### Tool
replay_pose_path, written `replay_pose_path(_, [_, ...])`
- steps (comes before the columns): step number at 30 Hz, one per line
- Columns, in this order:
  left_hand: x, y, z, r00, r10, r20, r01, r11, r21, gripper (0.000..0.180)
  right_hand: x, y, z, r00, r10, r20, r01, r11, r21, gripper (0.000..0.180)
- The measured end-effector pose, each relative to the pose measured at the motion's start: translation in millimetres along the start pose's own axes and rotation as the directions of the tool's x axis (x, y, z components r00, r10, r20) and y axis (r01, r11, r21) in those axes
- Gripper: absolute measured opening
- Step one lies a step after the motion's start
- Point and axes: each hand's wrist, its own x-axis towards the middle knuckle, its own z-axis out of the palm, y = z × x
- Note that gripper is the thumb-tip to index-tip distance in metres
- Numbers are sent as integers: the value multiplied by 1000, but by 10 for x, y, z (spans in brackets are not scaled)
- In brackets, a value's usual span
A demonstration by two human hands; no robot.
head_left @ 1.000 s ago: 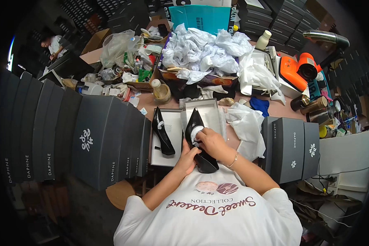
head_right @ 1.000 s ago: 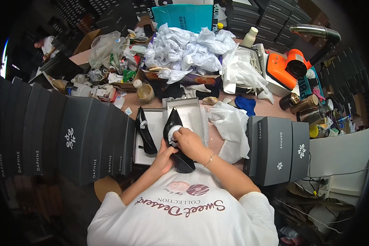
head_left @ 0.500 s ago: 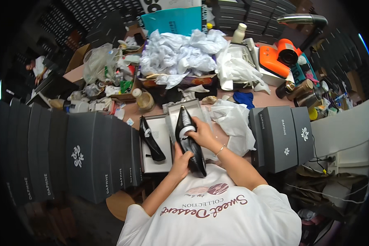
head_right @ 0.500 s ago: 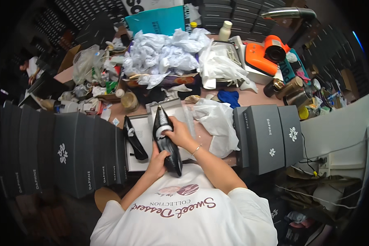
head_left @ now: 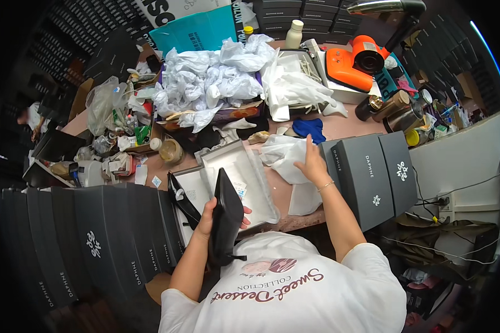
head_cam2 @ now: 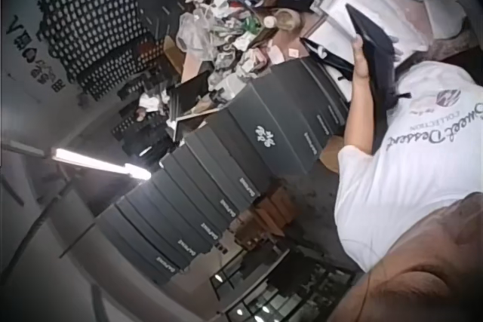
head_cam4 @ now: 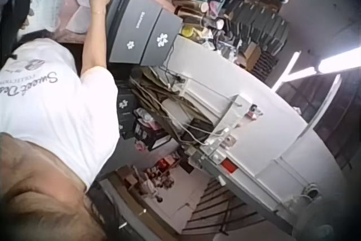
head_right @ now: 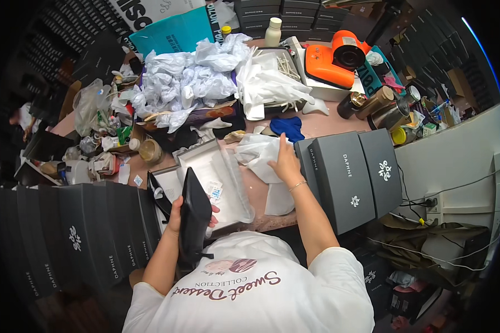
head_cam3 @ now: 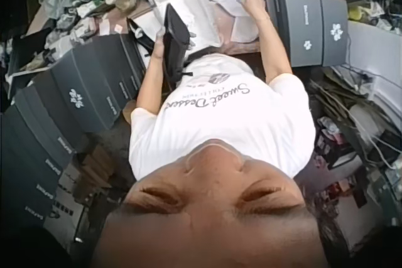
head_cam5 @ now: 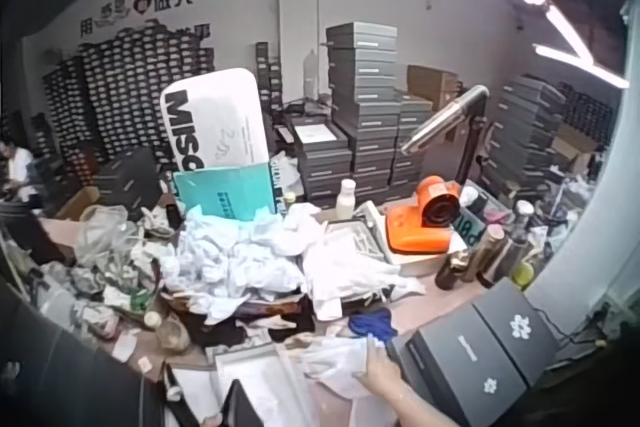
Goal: Packaging black high-heeled shoes into boxes with protective materials.
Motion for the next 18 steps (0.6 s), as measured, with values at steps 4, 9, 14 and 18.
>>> replay_pose_path(4, [73, -278, 90, 991, 4, -131, -10, 999, -44, 81, -448, 222, 1102, 806, -323, 496, 277, 946, 167, 32])
replay_pose_path(9, [98, -206, 22, 966, 181, -184, -199, 977, -82, 85, -211, -230, 512, 610, -488, 624, 460, 859, 222, 35])
replay_pose_path(14, [107, -281, -47, 942, 127, -310, -182, 971, -156, 84, 1049, -962, 287, 900, -436, 18, 422, 880, 218, 46])
replay_pose_path(18, [91, -227, 18, 940, 102, -327, -161, 974, -161, 86, 1689, -990, 949, 906, -394, 157, 391, 919, 48, 24])
